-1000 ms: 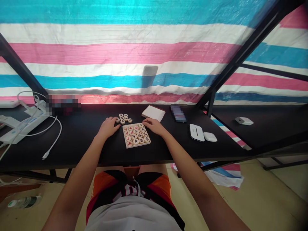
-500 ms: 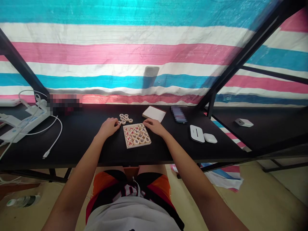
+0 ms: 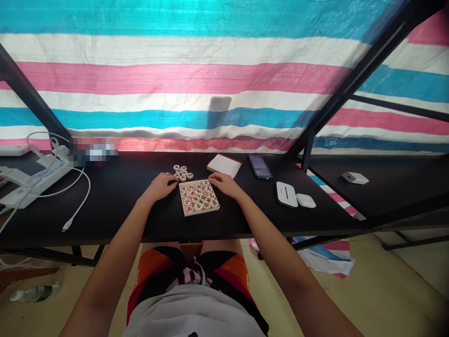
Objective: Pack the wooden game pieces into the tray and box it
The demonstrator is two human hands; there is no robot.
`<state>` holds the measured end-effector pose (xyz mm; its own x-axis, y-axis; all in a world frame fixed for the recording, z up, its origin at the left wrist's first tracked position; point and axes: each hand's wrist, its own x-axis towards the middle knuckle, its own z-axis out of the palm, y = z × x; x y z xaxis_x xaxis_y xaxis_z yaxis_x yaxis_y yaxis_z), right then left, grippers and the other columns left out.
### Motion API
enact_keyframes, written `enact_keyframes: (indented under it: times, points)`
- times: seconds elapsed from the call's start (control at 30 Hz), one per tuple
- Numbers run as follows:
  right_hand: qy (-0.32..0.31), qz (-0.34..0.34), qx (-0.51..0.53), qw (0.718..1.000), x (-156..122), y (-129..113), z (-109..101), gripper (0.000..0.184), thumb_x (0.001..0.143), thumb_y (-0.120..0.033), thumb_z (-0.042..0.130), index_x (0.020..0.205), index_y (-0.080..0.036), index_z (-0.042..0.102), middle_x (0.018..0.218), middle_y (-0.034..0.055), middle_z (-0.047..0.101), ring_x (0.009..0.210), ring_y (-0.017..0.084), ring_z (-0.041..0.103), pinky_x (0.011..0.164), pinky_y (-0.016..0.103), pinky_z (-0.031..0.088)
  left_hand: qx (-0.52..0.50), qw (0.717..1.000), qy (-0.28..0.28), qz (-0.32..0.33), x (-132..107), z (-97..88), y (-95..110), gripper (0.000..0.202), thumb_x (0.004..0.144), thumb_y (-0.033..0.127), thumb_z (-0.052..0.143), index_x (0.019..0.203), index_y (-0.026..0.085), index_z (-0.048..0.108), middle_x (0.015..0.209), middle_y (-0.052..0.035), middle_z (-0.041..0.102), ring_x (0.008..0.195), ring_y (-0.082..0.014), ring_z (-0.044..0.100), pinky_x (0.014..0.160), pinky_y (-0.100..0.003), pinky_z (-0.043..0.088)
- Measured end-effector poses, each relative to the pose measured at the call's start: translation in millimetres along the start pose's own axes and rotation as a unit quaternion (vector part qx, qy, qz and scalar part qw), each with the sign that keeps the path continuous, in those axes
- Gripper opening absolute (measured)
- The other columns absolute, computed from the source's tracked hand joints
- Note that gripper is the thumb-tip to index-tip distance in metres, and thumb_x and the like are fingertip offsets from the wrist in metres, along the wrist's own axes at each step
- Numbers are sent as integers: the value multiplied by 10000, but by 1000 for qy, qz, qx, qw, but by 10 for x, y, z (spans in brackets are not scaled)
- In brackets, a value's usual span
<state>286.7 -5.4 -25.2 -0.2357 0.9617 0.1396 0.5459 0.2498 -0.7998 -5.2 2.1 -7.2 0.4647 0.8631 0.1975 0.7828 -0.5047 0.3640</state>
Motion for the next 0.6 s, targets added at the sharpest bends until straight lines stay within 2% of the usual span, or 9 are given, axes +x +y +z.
enact_keyframes:
  times: [0.27, 0.5, 0.6]
  points:
    - [6, 1, 2, 1000, 0, 9, 6, 282, 819, -438, 547, 895, -198, 673, 844, 31, 689, 726, 165, 590, 721, 308, 468, 54, 998, -40, 9, -2, 42, 33, 407, 891, 240, 423, 1249, 305, 606, 1098, -67, 579, 1043, -237, 515, 957, -390, 404]
    - [5, 5, 2, 1000, 0, 5, 9, 287, 815, -437, 538, 898, -197, 671, 851, 33, 689, 729, 166, 588, 718, 307, 469, 81, 996, -39, 0, -16, 54, 84, 447, 896, 245, 408, 1315, 321, 546, 1110, -67, 568, 1042, -247, 504, 929, -399, 407]
    - [5, 5, 2, 1000, -3, -3, 10, 292, 813, -437, 536, 898, -193, 672, 848, 35, 688, 727, 166, 585, 715, 306, 469, 75, 997, -31, 0, -12, 65, 73, 420, 894, 253, 415, 1275, 306, 582, 1101, -68, 576, 1032, -242, 509, 937, -392, 406]
